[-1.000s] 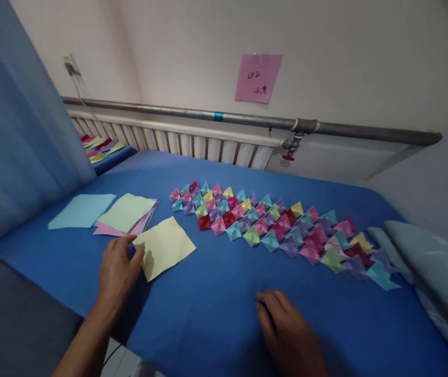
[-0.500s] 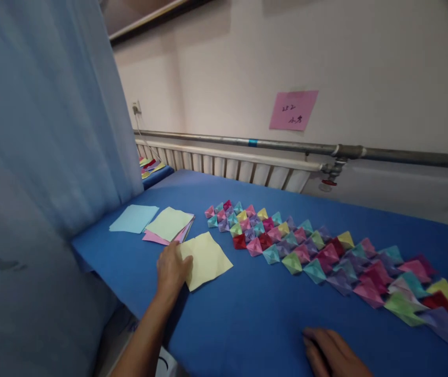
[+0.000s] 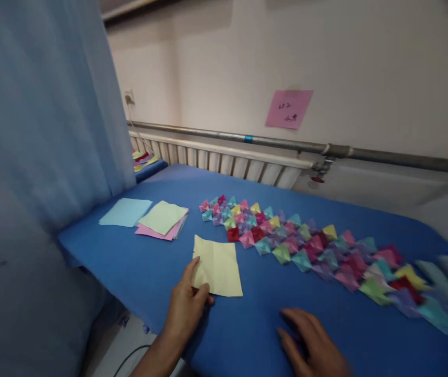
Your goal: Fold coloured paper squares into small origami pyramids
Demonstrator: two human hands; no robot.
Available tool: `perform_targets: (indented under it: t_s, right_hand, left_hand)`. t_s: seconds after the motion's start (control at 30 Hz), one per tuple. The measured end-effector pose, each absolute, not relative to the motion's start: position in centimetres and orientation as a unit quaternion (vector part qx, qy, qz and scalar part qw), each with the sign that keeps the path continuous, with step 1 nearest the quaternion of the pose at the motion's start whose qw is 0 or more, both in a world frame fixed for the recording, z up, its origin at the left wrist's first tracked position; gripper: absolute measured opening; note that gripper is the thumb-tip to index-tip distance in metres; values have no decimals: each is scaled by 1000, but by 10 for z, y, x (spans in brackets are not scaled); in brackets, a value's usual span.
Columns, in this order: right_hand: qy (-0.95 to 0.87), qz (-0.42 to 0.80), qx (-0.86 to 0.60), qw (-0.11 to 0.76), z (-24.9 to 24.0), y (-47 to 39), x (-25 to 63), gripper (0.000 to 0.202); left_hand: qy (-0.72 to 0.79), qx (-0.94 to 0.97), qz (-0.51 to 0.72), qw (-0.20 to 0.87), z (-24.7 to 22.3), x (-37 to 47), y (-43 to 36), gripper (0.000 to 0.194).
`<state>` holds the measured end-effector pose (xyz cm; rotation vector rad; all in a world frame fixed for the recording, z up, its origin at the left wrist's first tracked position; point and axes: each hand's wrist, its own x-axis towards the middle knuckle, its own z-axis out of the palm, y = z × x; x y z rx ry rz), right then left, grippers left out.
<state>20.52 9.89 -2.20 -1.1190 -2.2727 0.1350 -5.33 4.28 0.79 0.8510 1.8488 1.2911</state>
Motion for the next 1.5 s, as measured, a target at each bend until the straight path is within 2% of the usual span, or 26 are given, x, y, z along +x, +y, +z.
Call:
perform_targets:
  t_s: [0.17,0.3,0.43,0.5,0.57,0.63,0.7,0.83,1.0,1.17,1.33,1.4,1.5]
  right_hand:
    - [-857,18,-400,324,-10,69,175,44]
    - [-876,57,-370,304,1,61,168,51]
    - [-884,118,-359,276,8,55,176,37]
    - [-885,154,-346,270,11,50,184,29]
    - [-887,189,-329,262,14,45,192,25]
    - [-887,215,-319,254,19,40,199,23]
    - [-883,234,-315,256,23,36,203,21]
    - [-862,272,-327,276,24,33,204,21]
    - [-810,229,-466,274,13,37,197,25]
    - [-794,201,-523,238,8,48,191,44]
    - [-807,192,-523,197,10,54,190,44]
    - [-812,186,-522,182,11,55,190,43]
    - [-817,192,-517,169,15,56,190,44]
  left_hand:
    - [669,296,499,464,17,-31,16,85]
    - [644,299,470,524,19,-24,-2,85]
    - [636,331,410,564,16,-31,-19,83]
    - [659,389,376,522,17,-41,-27,74]
    - [692,498,364,374,21,-53,-33,57]
    - [672,616,334,240,24,-61,-35,54]
    - [614,708,303,170,24,-64,-34,54]
    - [571,756,279,158,13,-57,-22,44]
    - [638,701,280,153,3,-45,1,29]
    - [683,676,246,122,-1,-37,11,35]
    - [705,672,225,17,-3,-29,9,45]
    - [667,706,236,-34,0,-21,8,35]
    - [546,798,253,5,5,-5,7,30]
